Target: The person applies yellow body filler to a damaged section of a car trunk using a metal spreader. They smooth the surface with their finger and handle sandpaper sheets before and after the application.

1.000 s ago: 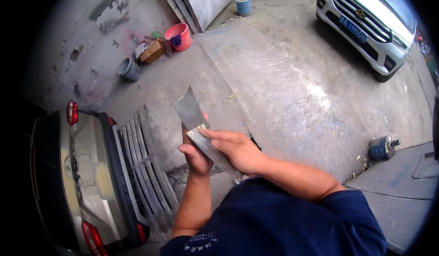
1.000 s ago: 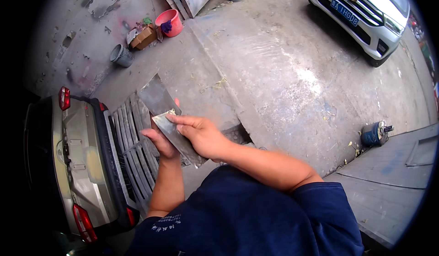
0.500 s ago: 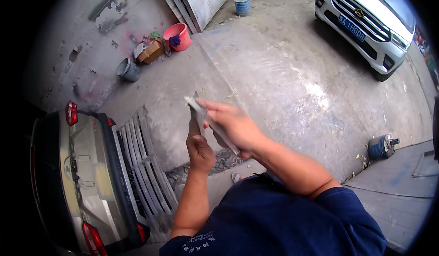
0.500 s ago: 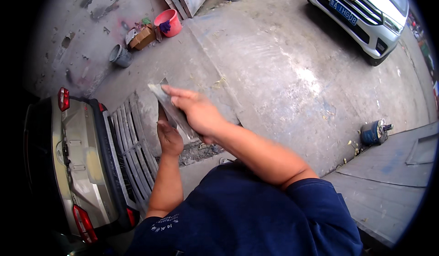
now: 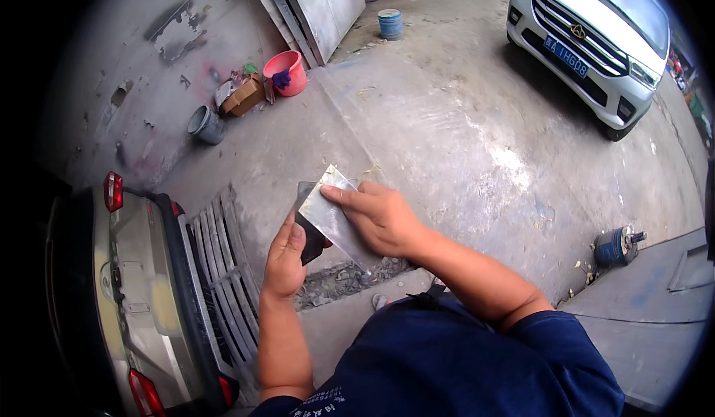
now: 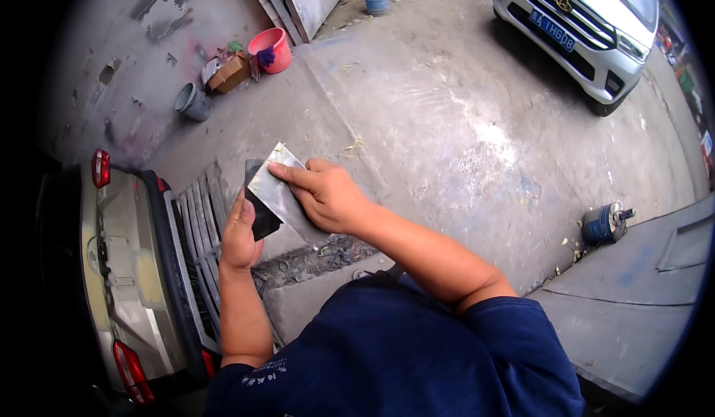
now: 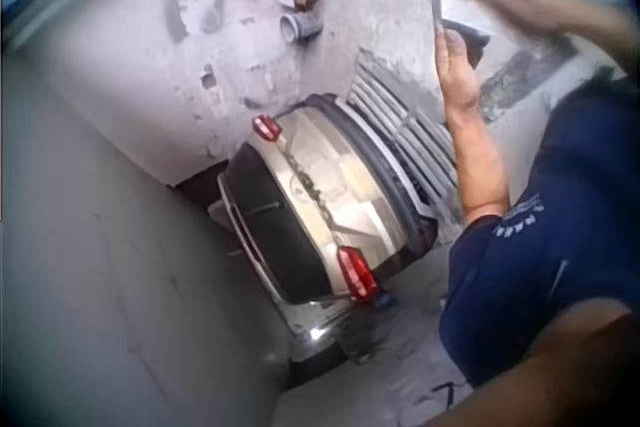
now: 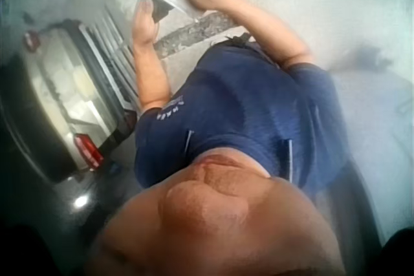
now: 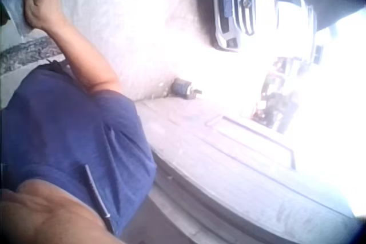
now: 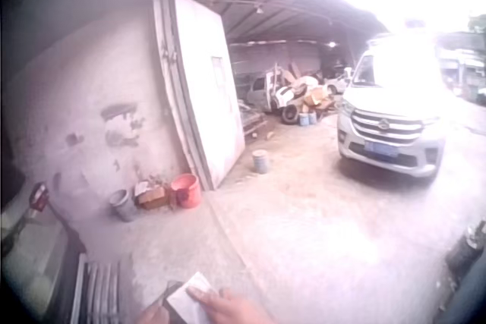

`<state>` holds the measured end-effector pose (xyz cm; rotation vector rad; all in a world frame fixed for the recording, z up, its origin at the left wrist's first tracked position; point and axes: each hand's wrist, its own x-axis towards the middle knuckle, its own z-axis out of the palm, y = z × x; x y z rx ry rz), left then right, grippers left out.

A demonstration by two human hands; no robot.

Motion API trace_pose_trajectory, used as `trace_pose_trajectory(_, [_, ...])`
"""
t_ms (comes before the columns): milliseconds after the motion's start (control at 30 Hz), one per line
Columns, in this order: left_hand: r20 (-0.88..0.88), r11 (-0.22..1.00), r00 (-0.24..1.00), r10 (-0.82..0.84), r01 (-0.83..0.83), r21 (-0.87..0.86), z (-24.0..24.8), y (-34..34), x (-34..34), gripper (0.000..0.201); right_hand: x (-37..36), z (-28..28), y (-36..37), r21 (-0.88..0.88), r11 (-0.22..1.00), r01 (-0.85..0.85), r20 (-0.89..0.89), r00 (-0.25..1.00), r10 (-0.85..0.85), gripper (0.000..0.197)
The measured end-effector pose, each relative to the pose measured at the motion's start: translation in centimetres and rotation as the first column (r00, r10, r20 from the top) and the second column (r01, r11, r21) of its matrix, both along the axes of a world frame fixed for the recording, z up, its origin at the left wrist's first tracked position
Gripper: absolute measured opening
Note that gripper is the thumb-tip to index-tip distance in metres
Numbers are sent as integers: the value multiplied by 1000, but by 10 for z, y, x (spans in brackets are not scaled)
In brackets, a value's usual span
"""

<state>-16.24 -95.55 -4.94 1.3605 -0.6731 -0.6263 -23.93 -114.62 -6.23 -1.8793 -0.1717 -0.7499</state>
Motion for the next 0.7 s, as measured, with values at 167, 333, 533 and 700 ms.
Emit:
trace_pose_trajectory(167, [227,906,937,-266,163,391,-11,9,3,53,6,6,-13,-172,976,137,-1,990,-139,39])
trace_pose_trajectory(333, [-412,985,911,-11,-61,-162,-1,14,-5,50,-2,6,-14,-88,995,55,-29,998,-58,42])
trace_pose_trajectory(533, [-264,885,940,215,-302,-353,-9,-11,-23,51,-22,-30,33,28,998,-51,-244,968,56,40])
trace_pose_trajectory(700, [-250,896,950,189,-271,-351,-21,-5,-32,47,3,-5,12,36,999,9,-174,985,-2,37])
